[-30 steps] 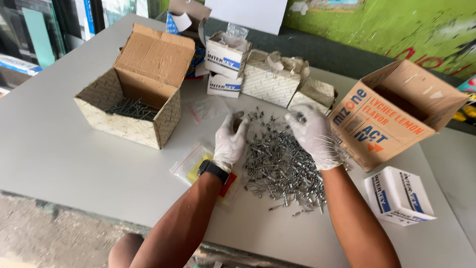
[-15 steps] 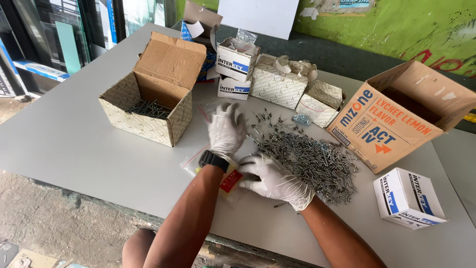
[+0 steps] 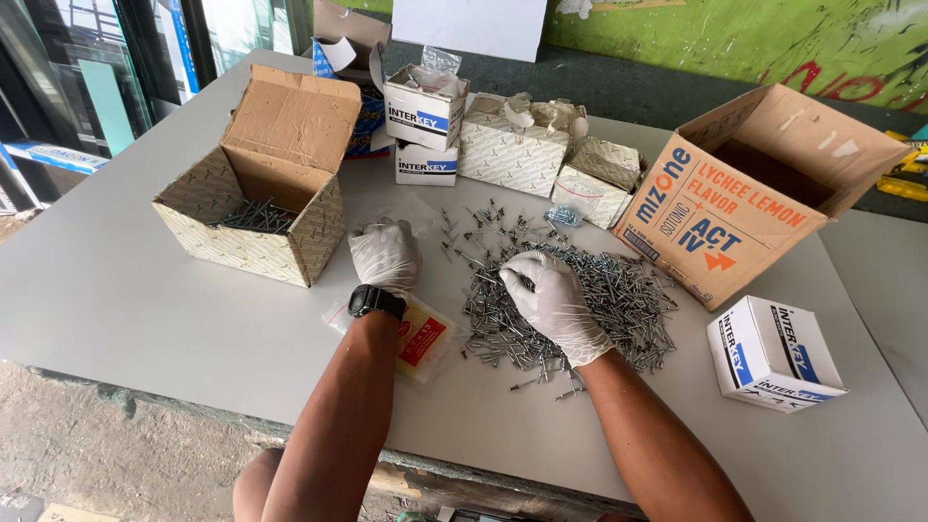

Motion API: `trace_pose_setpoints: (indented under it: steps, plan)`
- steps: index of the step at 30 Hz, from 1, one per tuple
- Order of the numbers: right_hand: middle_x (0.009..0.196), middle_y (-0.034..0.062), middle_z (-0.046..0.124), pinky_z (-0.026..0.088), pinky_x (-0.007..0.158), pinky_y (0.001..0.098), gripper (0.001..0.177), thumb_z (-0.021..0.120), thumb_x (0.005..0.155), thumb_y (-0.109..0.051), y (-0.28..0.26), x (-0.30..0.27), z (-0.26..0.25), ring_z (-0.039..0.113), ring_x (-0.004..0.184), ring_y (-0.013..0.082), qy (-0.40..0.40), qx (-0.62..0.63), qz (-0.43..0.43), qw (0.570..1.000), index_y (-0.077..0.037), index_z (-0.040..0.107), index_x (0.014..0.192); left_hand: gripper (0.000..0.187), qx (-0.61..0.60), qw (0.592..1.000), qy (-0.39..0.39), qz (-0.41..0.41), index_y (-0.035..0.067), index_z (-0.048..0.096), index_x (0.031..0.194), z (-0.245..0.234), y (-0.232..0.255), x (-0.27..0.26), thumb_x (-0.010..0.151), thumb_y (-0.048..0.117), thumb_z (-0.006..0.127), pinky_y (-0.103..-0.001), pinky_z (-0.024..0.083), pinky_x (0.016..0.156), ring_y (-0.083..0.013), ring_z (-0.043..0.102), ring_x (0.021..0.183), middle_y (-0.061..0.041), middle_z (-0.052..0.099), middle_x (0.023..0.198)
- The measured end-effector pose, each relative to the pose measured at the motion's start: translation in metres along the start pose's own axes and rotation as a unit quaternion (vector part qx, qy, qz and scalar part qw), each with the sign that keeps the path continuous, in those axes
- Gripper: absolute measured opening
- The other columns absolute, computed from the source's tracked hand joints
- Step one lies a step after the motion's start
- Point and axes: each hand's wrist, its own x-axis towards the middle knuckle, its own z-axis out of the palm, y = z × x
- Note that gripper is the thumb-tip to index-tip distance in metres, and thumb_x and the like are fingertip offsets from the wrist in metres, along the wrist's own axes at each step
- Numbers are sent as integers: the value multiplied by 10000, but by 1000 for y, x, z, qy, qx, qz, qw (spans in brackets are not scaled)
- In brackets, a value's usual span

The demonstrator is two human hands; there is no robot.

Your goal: The person sorts a pile of metal screws on a table, picking them up and placing them into a small clear plastic bag. The person wears white gloves and uses both hands to handle the screws and the bag.

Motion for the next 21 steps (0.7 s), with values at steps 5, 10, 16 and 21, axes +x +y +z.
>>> trace_pose_setpoints:
  steps: [5,10,16,21]
  plan:
    - [983,10,748,581,821,362,63,752,914,-212,2,-2,2,731,927,239,33,-28,-44,998,-183,767,968,280,-143,982,-110,-60,361,752,964,-13,11,-6,799,532,603,-448,569,857,-260,728,973,7,750,931]
    - [1097,108,730,568,907,410,212,759,916,-192,-38,2,-15,705,1024,297,32,55,-19,998,-120,736,1114,247,-392,908,-50,-137,257,772,875,-80,40,-26,802,472,674,-447,574,779,-320,721,924,-52,741,841]
    - [1281,192,644,540,1003,507,603,883,797,-214,-42,-2,-4,636,1192,393,61,46,-53,996,-72,604,1313,115,-684,704,-141,-129,90,765,794,-101,82,-51,833,189,721,-282,612,573,-159,695,598,-99,724,727]
    - [1030,160,745,613,843,465,158,695,961,-17,-24,-3,-1,733,964,337,110,96,27,989,-70,717,1108,151,-767,628,-126,-34,15,732,886,-89,92,-59,953,111,635,-334,636,705,-221,749,719,-180,736,802]
